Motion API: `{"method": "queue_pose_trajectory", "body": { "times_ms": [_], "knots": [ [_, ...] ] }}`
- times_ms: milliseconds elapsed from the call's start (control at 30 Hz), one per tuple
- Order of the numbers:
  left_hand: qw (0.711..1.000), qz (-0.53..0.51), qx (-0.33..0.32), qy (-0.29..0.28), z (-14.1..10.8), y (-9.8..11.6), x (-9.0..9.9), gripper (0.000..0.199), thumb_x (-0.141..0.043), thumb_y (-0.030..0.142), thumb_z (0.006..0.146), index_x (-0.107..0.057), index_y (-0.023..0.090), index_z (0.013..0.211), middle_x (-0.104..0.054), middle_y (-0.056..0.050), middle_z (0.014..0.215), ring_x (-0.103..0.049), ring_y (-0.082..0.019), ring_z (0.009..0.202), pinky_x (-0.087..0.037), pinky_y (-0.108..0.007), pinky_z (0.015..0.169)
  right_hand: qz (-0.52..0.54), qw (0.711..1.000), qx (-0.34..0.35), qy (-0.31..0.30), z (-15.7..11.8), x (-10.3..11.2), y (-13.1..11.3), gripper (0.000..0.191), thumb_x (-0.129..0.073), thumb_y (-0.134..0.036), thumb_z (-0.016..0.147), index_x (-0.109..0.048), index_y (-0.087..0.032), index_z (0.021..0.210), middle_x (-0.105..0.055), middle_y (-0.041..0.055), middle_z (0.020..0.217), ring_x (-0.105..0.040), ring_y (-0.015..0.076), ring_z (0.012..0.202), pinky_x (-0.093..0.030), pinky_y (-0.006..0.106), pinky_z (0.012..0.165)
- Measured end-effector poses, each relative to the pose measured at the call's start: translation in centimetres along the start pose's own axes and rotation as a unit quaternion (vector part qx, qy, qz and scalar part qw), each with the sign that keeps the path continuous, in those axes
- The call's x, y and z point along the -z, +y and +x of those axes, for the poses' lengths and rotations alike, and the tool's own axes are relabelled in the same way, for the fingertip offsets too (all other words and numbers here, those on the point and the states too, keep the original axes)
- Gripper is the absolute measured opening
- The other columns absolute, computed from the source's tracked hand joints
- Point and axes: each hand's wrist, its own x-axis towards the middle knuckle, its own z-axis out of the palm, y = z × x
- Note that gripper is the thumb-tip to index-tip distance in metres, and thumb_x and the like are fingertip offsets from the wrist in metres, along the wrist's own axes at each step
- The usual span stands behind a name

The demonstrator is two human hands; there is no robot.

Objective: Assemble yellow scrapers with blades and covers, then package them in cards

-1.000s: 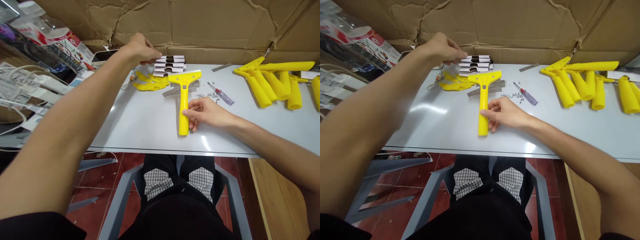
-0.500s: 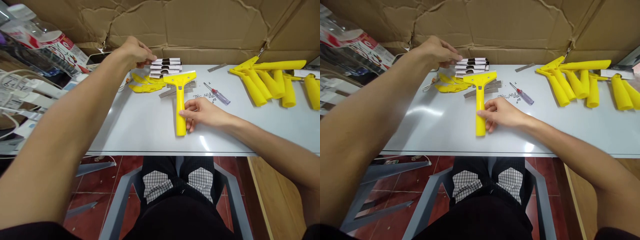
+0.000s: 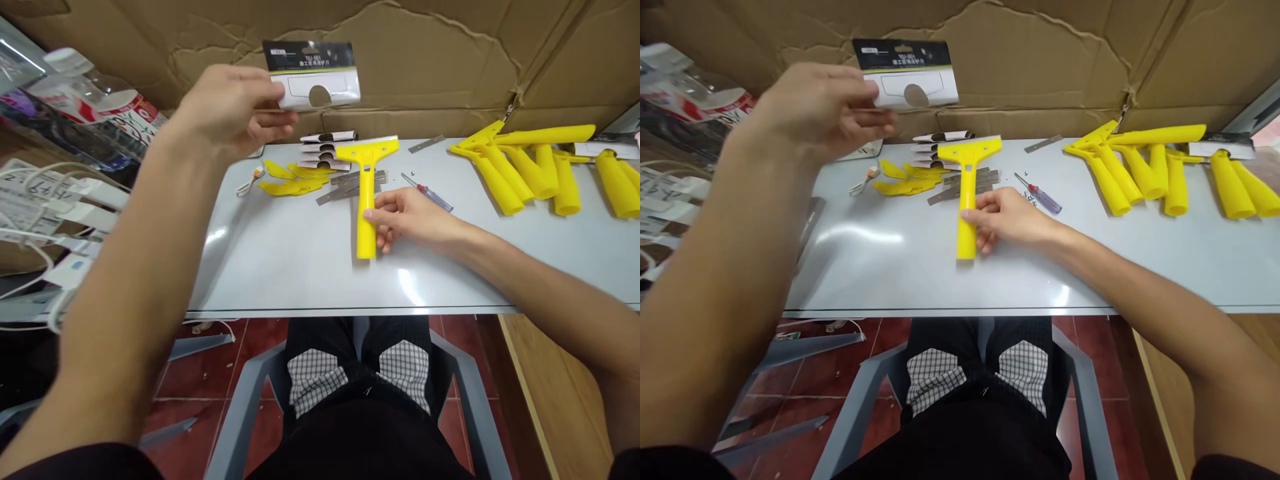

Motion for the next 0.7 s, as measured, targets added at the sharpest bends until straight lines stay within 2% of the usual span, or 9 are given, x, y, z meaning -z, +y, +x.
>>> {"method": "queue_pose_trajectory", "body": {
  "times_ms": [67, 133, 233, 300, 367, 467, 533, 700],
  "knots": [
    [0.999, -0.048, -0.013, -0.003, -2.4, -1.6, -0.6, 0.025, -0.075, 0.009, 0.1, -0.058, 0.018, 0.083, -0.07, -0.001, 0.082, -0.075, -0.017, 0.086, -0.06, -0.042, 0.101, -0.002, 0.999, 0.021, 0.04, 0.0, 1.1, -0.5, 0.049, -0.099, -0.062, 0.086, -0.071, -0.023, 0.095, -0.076, 0.0067, 0.081, -0.074, 0.021, 0.07, -0.069, 0.04, 0.071],
    [0.996, -0.087, -0.017, -0.017, -4.3, -3.9, -1.3, 0.038, -0.094, 0.019, 0.081, -0.057, 0.021, 0.071, -0.069, -0.003, 0.078, -0.072, -0.019, 0.084, -0.063, -0.042, 0.094, -0.012, 0.995, 0.043, 0.087, -0.2, 2.4, -1.1, 0.046, -0.098, -0.06, 0.089, -0.072, -0.023, 0.096, -0.076, 0.0075, 0.084, -0.075, 0.0222, 0.076, -0.07, 0.04, 0.074],
    [0.991, -0.105, -0.016, -0.082, -6.2, -7.1, -2.4, 0.035, -0.095, 0.027, 0.074, -0.062, 0.022, 0.063, -0.07, -0.005, 0.078, -0.071, -0.02, 0.083, -0.064, -0.04, 0.083, -0.028, 0.984, 0.074, 0.157, -0.5, 4.4, -2.1, 0.033, -0.09, -0.05, 0.099, -0.072, -0.022, 0.097, -0.075, 0.0069, 0.085, -0.076, 0.0222, 0.079, -0.069, 0.038, 0.075],
    [0.991, -0.083, -0.02, -0.105, -6.9, -8.1, -2.8, 0.029, -0.092, 0.028, 0.073, -0.066, 0.021, 0.062, -0.068, -0.004, 0.074, -0.069, -0.019, 0.076, -0.061, -0.037, 0.075, -0.02, 0.976, 0.087, 0.196, -0.5, 5.5, -2.5, 0.023, -0.081, -0.038, 0.106, -0.073, -0.019, 0.096, -0.075, 0.0067, 0.084, -0.074, 0.0192, 0.075, -0.067, 0.035, 0.072],
    [0.991, -0.029, -0.034, -0.13, -7.3, -8.3, -2.9, 0.026, -0.091, 0.03, 0.072, -0.068, 0.021, 0.062, -0.065, -0.002, 0.067, -0.064, -0.017, 0.068, -0.058, -0.034, 0.069, -0.003, 0.971, 0.092, 0.222, -0.3, 6.2, -2.7, 0.02, -0.079, -0.031, 0.108, -0.072, -0.018, 0.095, -0.075, 0.0066, 0.083, -0.072, 0.0167, 0.07, -0.065, 0.032, 0.07],
    [0.979, 0.069, -0.055, -0.181, -7.7, -8.0, -3.0, 0.025, -0.09, 0.032, 0.076, -0.071, 0.021, 0.064, -0.066, 0.0, 0.066, -0.061, -0.015, 0.065, -0.054, -0.03, 0.065, 0.018, 0.968, 0.089, 0.235, 0.2, 6.9, -2.4, 0.027, -0.089, -0.039, 0.1, -0.07, -0.022, 0.094, -0.074, 0.0051, 0.083, -0.07, 0.0168, 0.068, -0.065, 0.032, 0.068],
    [0.972, 0.093, -0.068, -0.203, -8.0, -7.8, -3.2, 0.024, -0.088, 0.035, 0.08, -0.073, 0.021, 0.068, -0.07, -0.001, 0.069, -0.062, -0.016, 0.068, -0.053, -0.03, 0.066, 0.031, 0.969, 0.088, 0.23, 0.5, 7.1, -1.9, 0.032, -0.094, -0.044, 0.096, -0.069, -0.023, 0.095, -0.074, 0.0046, 0.084, -0.07, 0.0167, 0.069, -0.064, 0.031, 0.065],
    [0.979, 0.078, -0.062, -0.179, -8.9, -8.3, -4.5, 0.028, -0.088, 0.042, 0.085, -0.076, 0.02, 0.073, -0.077, -0.004, 0.079, -0.067, -0.019, 0.078, -0.054, -0.032, 0.074, 0.032, 0.969, 0.083, 0.232, 0.9, 6.3, -1.0, 0.032, -0.093, -0.045, 0.096, -0.071, -0.023, 0.096, -0.076, 0.0075, 0.095, -0.065, 0.0145, 0.063, -0.048, 0.029, 0.048]
  ]
}}
